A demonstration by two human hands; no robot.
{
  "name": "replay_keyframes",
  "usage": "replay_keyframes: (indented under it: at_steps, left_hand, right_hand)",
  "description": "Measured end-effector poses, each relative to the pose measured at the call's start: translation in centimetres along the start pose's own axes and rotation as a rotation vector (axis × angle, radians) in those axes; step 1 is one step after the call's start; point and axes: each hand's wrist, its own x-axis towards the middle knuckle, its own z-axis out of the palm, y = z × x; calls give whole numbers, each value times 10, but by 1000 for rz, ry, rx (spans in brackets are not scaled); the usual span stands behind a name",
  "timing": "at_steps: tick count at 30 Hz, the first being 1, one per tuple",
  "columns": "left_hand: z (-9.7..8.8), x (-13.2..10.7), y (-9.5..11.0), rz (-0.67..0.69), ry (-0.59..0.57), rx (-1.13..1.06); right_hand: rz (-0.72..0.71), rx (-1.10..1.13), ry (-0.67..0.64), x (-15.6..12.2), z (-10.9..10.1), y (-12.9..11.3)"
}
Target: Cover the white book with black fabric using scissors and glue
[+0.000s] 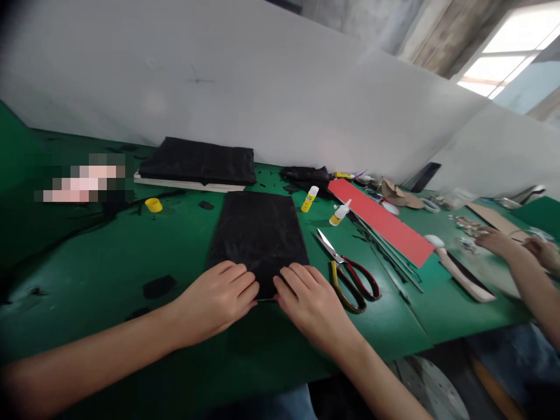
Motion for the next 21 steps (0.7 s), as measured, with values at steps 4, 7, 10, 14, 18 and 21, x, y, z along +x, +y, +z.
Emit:
replay_keyframes:
  at_steps: [4, 7, 10, 14, 18, 21]
  left_hand:
    - [6, 1, -1, 33, 56, 58]
    - [5, 0, 2, 106, 138, 123]
    - [4, 0, 5, 147, 164, 131]
    - [5, 2, 4, 110, 159, 129]
    - [5, 2, 5, 99, 198, 155]
    - [4, -1, 13, 104, 237, 197]
  right_hand:
    - [-97, -61, 19, 2, 2, 3]
    - [-148, -128, 23, 1, 5, 2]
    - [-175, -159, -6, 1, 8, 0]
    - [-202, -165, 6, 3, 7, -2]
    - [-258, -158, 28, 2, 7, -5]
    - [-258, -150, 91, 2, 10, -8]
